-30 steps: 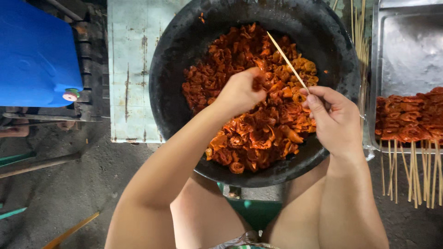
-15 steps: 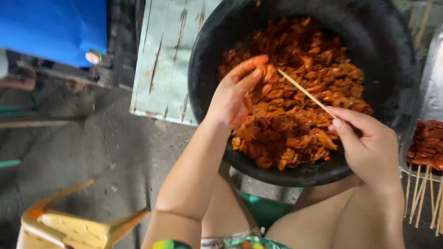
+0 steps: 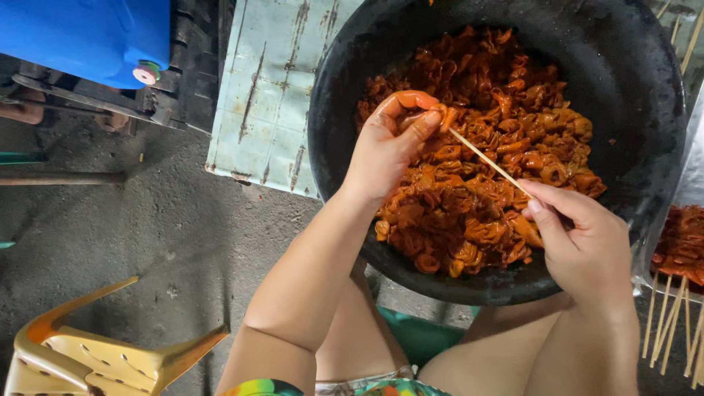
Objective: The person skewers pieces of marinated food from a large black bowl onto wooden sticks by hand and places the finished skewers onto a metal tray.
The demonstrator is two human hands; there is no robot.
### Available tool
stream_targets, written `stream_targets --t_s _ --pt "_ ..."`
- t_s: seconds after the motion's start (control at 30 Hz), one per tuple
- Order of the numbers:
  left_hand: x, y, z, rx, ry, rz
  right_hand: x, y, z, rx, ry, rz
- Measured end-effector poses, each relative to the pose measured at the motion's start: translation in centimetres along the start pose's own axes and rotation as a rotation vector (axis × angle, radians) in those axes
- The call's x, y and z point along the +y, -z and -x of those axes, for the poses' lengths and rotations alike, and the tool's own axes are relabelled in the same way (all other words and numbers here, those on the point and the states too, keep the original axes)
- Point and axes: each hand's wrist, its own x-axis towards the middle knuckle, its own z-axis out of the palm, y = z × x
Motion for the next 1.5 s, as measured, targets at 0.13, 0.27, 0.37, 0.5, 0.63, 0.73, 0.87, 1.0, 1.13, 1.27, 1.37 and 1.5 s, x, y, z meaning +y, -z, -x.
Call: stream_targets --t_s 0.13,0.27,0.37,0.5,0.63,0.73,0.87,1.0,1.13,1.27,1.37,1.5 --pt "-0.8 -0.5 0.4 0.039 -0.113 -0.112 -0.3 -0.3 0.3 0.036 -0.004 0.017" --pt "-0.9 -1.1 0.6 0.06 -0.191 -0.213 -0.5 -0.6 0.5 0.06 0.037 0.036" --pt "-0.8 -1.7 1.2 0.009 -0.248 -0.309 -0.6 -0.9 0.7 0.071 0.045 0.015" --pt "-0.9 -3.2 2.5 -0.107 -0.202 -0.392 -0.7 -2.0 0.7 0.088 0.06 -0.063" --pt "-0.2 -5.0 3.3 -0.237 -0.099 -0.537 -0.4 -2.6 0.5 0.08 0.049 -0.143" --pt "1.7 -5.7 3.6 -0.158 -0.196 -0.571 0.2 -2.3 0.1 0.074 0.007 -0.191" --pt "4.0 -5.2 2.0 -0.046 -0.27 -0.963 1.6 -0.7 -0.7 0.16 0.004 -0.264" --pt "1.1 -3.6 -2.4 -0.305 0.091 -1.555 2.7 0.1 -0.6 0.214 0.022 -0.394" --pt "-3.7 -2.1 -6.2 -0.473 0.471 -1.814 3.3 0.0 -0.5 0.228 0.002 -0.415" --pt "-5.5 -0.6 -7.6 -0.419 0.246 -1.8 3.7 0.4 -0.5 0.2 -0.011 -0.428" --pt "-3.5 1.0 -7.1 -0.214 0.319 -1.494 3.6 0.8 -0.8 0.185 -0.029 -0.404" --pt "-1.2 1.8 -5.1 -0.177 0.107 -0.977 3.0 1.4 -0.6 0.158 -0.039 -0.292"
